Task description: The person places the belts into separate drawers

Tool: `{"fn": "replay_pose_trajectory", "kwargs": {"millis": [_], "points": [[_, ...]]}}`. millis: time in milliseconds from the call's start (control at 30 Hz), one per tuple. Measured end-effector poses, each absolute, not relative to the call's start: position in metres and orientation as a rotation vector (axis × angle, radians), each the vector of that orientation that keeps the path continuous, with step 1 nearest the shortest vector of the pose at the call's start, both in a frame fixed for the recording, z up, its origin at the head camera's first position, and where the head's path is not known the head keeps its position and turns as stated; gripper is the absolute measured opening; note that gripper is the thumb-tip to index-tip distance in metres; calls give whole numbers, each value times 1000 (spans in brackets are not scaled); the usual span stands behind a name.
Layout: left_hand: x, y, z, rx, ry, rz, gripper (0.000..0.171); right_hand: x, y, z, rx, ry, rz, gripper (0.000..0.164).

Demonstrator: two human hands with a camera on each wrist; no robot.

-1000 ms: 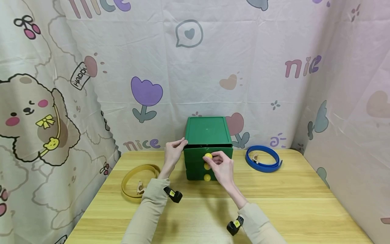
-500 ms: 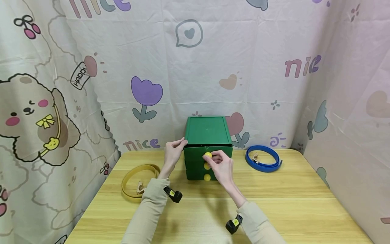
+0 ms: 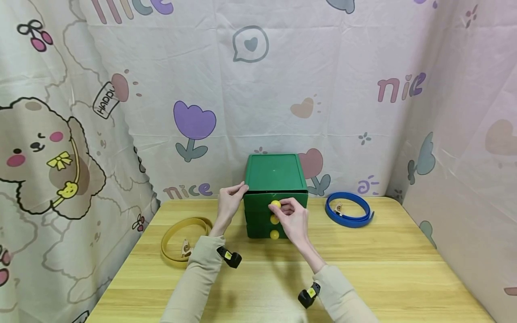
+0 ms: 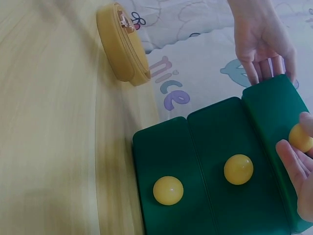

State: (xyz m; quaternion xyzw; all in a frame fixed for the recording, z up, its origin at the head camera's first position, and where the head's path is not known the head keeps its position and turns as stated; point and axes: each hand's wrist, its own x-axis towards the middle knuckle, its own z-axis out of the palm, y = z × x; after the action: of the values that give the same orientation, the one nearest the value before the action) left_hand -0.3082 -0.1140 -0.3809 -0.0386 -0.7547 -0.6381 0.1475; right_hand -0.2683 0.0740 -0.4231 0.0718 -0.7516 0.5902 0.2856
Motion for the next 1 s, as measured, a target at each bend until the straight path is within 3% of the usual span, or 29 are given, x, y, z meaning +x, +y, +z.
{"fn": "replay_pose_trajectory", "kwargs": {"millis": [1000], "points": [[-307, -115, -380, -98, -2178, -1850, 34, -273, 77, -423, 233, -2016, 1512, 27]]}}
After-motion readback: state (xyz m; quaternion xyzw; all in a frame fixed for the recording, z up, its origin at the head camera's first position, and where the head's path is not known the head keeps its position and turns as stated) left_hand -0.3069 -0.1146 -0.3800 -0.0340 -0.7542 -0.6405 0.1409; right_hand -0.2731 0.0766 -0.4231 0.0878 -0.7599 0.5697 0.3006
